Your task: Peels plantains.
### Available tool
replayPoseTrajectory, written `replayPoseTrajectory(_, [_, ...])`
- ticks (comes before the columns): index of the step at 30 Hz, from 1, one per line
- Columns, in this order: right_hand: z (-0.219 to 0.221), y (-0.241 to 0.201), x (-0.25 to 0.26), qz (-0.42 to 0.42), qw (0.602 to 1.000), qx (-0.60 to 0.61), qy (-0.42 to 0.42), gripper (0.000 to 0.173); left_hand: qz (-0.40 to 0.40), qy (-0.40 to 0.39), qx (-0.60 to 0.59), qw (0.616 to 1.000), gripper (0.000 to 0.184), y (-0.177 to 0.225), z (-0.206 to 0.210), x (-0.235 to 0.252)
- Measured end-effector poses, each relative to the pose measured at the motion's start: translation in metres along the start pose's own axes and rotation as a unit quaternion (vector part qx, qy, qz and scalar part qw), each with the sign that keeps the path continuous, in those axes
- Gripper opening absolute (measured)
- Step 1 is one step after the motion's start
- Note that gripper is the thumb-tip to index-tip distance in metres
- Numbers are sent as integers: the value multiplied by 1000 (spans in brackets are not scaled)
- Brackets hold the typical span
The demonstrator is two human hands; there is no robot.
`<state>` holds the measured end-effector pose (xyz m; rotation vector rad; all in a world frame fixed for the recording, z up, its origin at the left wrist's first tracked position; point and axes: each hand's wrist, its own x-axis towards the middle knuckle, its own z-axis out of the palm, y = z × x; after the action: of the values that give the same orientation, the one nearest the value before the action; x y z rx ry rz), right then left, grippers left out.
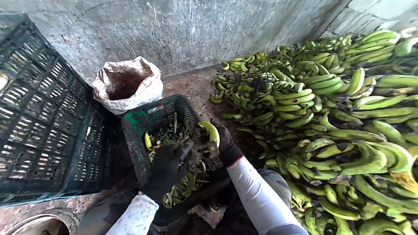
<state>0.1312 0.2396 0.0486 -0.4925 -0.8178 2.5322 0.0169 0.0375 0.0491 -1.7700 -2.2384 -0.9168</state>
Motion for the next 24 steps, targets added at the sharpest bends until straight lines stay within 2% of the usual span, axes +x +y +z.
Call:
replayPoseTrajectory(2, [2,-1,-4,16,999,-31,41,54,23,9,15,1000,58,8,5,-1])
replayPoseTrajectory(3, [2,1,-5,33,997,-46,49,53,4,-11,8,1000,57,11,7,0])
replayPoseTrajectory(5, [4,9,-4,62,996,-61,25,49,-97,-106,-44,989,55,15,3,9])
replayPoseTrajectory(7, [8,18,-2,54,995,-83,-31,48,-223,-161,-128,953,53,8,-2,21])
replayPoseTrajectory(10, [20,25,-5,25,983,-176,-53,37,-357,-151,-208,898,51,-12,-8,26])
replayPoseTrajectory(13, [25,21,-8,29,982,-182,-52,37,-412,-121,-222,875,47,-28,-11,22])
replayPoseTrajectory(15, [19,16,-5,31,989,-141,-26,37,-405,-118,-227,878,49,-29,-19,20])
replayPoseTrajectory(17, [11,11,-3,13,995,-102,-5,40,-360,-138,-236,892,53,-27,-22,16])
replayPoseTrajectory(19, [-2,6,-2,-17,995,-94,15,41,-282,-167,-228,917,56,-16,-23,9])
replayPoseTrajectory(22, [-10,3,-2,-22,993,-109,43,40,-112,-177,-151,966,62,2,-14,-2])
replayPoseTrajectory(24, [-9,5,-6,-33,982,-181,49,36,-96,-194,-116,969,63,15,-7,0])
